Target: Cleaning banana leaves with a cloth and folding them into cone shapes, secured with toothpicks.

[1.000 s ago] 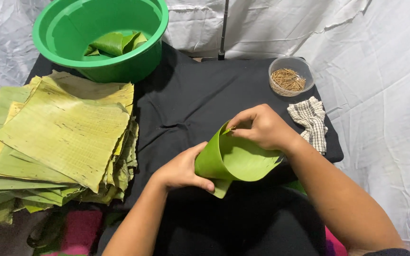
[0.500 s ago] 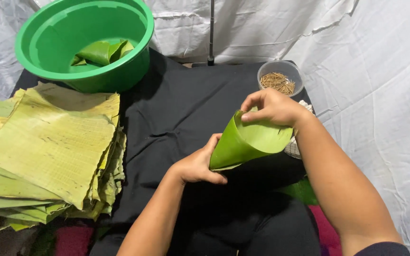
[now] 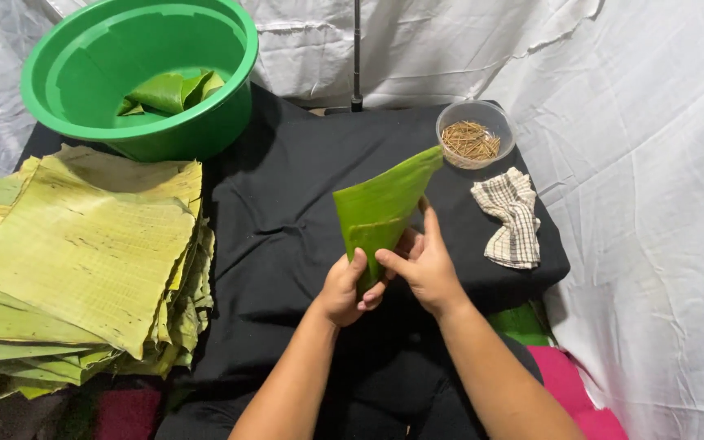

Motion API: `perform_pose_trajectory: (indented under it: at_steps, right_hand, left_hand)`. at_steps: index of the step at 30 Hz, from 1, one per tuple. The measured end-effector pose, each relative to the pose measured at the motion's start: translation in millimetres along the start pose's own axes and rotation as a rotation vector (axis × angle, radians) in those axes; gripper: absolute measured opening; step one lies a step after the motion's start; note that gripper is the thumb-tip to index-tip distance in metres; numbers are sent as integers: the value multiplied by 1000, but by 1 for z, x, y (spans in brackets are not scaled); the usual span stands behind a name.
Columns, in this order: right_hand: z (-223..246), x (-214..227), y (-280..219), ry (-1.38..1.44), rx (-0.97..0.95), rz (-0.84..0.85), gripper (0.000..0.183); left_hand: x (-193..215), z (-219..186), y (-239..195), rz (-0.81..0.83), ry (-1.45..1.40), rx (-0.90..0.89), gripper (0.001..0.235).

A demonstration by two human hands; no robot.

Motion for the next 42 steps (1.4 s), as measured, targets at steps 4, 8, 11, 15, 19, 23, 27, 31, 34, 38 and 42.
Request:
perform_pose_trajectory:
  at_steps: [4,8,11,15,19,23,27,31,34,38,42]
  right_hand:
    - [-10,8,-4,-39,-34,-123,110]
    - [-26,25,-6,-57,-72,-179,97]
    - [-37,41,1,-80,-90,-216,94]
    - [-33,60,23,-90,-91,-272,89]
    - [-18,77,69,-115,-36,-298,90]
    - [-4,100,120,-134,-27,-290,86]
    - [21,127,165,-291,-7,-360,83]
    - [37,178,209,-417,31,-394,49]
    - [53,199,229,-939,37,-381,23]
    - [44,196,252,-1494,154,-140,15]
    - [22,190,260,-1682,170,35,14]
  left_hand:
    - [-8,4,-2,-76,62,-67,57]
    - [-18,7,-5,-210,129,-113,55]
    - [-25,9,3,-284,179,-110,50]
    - [-41,7,28,-293,202,-100,48]
    - [-58,2,76,-257,284,-161,40]
    - [-77,-10,129,-262,234,-152,36]
    - [-83,-16,185,-296,177,-159,35]
    - [-89,-21,219,-327,177,-122,33]
    - [-88,-19,233,-352,195,-105,33]
    - [-80,-11,244,-361,173,-91,35]
    - [-75,-11,247,-363,172,-90,38]
Point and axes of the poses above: each hand's wrist, its own y-axis towards the middle knuckle, its own x-axis out of the back of the hand, z = x × y, the point moved 6 cm from there along y, towards the middle knuckle, and after that the axes turned 12 degrees about -z, right-handed, at the moved point
